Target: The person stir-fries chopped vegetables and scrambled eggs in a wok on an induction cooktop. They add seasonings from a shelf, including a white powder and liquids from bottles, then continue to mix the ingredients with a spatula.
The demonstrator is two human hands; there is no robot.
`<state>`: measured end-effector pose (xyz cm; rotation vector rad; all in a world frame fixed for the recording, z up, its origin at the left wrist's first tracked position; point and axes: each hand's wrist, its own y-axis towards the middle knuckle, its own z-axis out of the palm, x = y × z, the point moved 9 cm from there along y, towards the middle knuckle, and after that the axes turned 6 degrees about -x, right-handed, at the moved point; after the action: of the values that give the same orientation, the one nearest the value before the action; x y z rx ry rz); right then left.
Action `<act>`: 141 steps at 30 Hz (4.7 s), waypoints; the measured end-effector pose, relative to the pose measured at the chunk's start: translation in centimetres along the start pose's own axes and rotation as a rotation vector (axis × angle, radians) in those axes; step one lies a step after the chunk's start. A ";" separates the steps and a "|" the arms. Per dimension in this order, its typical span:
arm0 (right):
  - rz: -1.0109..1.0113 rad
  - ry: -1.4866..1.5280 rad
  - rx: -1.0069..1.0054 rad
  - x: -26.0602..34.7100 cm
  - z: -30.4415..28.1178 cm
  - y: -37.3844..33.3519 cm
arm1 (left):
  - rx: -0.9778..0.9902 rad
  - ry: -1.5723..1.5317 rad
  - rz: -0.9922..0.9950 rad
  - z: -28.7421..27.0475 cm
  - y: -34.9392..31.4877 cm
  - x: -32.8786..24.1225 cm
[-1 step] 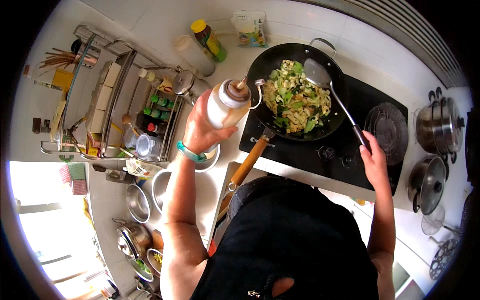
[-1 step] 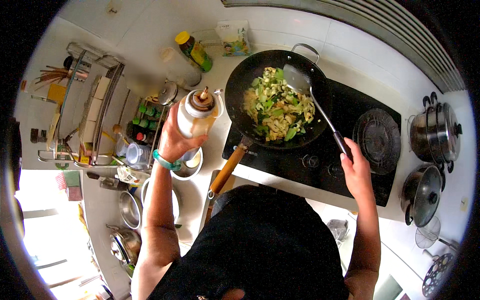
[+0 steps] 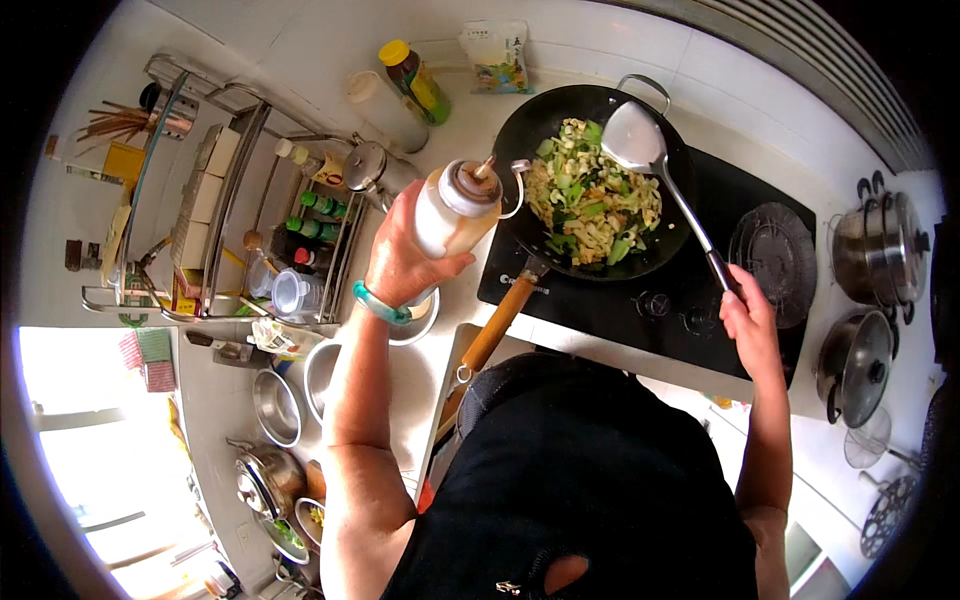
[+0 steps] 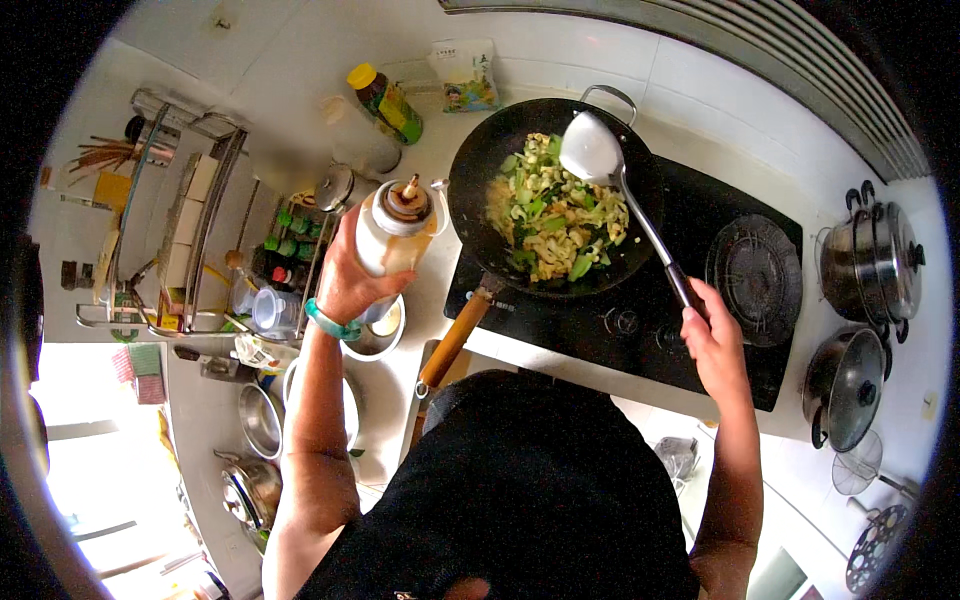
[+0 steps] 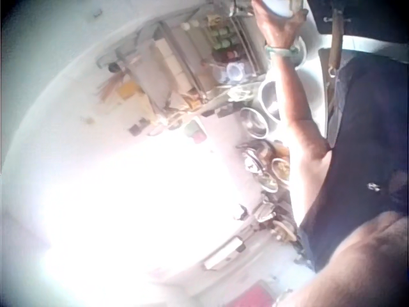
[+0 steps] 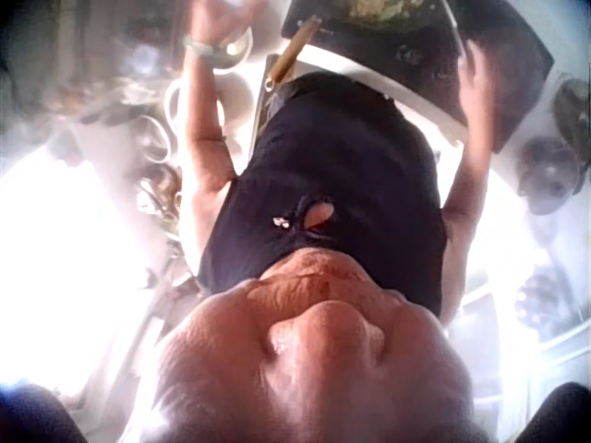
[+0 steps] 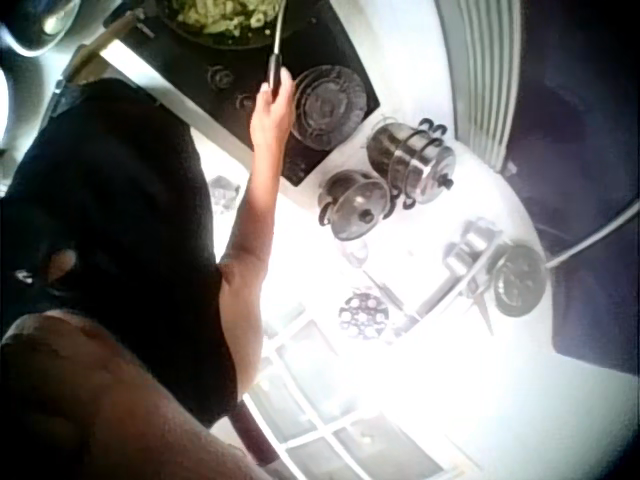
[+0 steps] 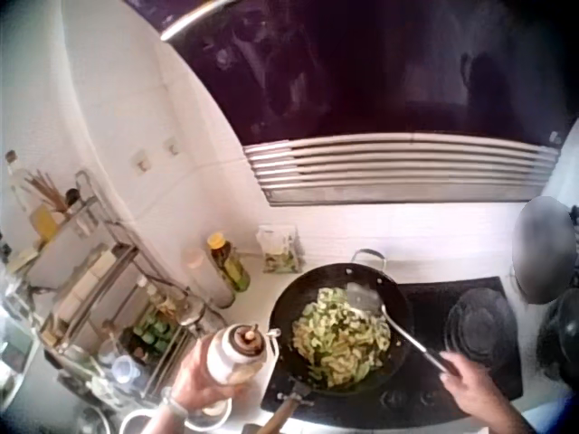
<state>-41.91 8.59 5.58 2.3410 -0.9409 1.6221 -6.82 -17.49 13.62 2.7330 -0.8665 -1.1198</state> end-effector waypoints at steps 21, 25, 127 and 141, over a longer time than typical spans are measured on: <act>0.403 0.535 0.386 3.2 6.1 -5.1 | 0.580 0.433 0.035 5.7 4.0 1.4; 0.401 0.512 0.384 3.2 6.0 -5.0 | 0.602 0.458 0.027 5.7 4.2 1.3; 0.182 -0.143 0.013 0.9 -1.0 -2.6 | -0.814 -0.409 -0.183 -20.1 -0.8 15.3; 0.059 -0.247 -0.012 2.8 0.2 -2.6 | -0.633 -0.694 -0.394 -8.5 -1.8 23.1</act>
<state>-39.72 9.43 8.55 2.5712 -1.0709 1.3626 13.00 -29.28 4.83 2.0212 0.0623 -2.0384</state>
